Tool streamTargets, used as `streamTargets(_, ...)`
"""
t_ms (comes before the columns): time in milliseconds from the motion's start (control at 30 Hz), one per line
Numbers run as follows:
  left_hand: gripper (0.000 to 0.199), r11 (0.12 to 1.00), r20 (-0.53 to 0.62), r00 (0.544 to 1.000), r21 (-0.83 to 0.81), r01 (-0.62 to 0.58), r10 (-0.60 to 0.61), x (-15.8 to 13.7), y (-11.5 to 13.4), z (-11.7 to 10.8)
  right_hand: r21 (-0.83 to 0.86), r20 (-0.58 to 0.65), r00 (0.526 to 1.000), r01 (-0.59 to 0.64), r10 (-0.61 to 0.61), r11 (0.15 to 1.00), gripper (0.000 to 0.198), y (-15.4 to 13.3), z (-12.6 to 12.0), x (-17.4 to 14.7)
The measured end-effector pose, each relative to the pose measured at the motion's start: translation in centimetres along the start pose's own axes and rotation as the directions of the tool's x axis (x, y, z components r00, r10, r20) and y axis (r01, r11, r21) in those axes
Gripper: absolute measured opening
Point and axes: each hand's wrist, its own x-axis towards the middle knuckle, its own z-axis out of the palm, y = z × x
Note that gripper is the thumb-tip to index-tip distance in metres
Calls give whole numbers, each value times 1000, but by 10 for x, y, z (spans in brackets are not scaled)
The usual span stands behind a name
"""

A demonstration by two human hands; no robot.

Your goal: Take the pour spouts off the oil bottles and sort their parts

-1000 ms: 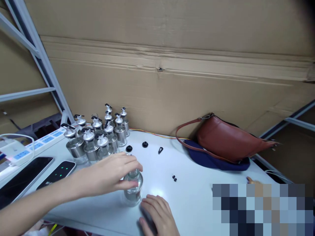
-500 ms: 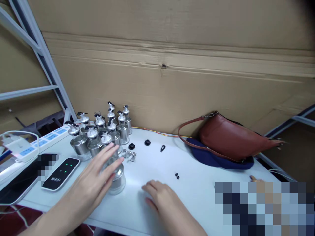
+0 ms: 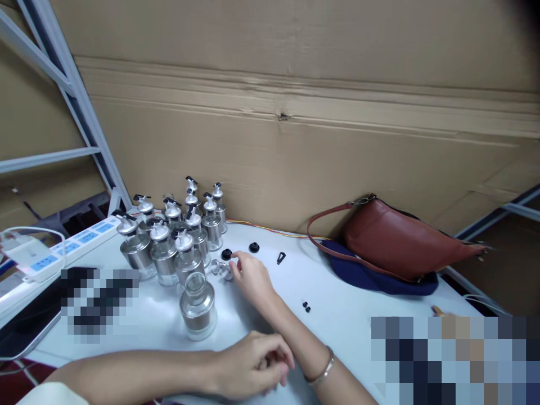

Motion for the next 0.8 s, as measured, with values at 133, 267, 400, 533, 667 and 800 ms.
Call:
streamTargets(133, 20, 948, -93, 983, -295, 124, -158, 4, -9, -3, 45, 35, 998, 52, -54, 998, 22, 4, -2, 13)
streamTargets(267, 26, 905, -164, 968, -412, 108, -190, 7, -10, -5, 113, 68, 995, 70, -78, 991, 11, 10, 4, 15)
streamTargets(400, 30, 865, -267, 945, -502, 31, -189, 11, -13, -7, 207, 29, 999, 21, -27, 978, 11, 25, -2, 2)
streamTargets(533, 34, 850, -445, 885, -511, -127, -136, 15, -20, -12, 324, -28, 997, -59, 71, 944, 10, 51, -22, -22)
streamTargets(667, 35, 866, -532, 842, -460, -196, -92, 17, -24, -16, 598, 37, 994, -104, 102, 795, 2, 75, -31, -44)
streamTargets(800, 28, 900, -494, 869, -391, -191, -30, 19, -22, -20, 730, 114, 993, -112, 42, 674, 9, 83, -27, -54)
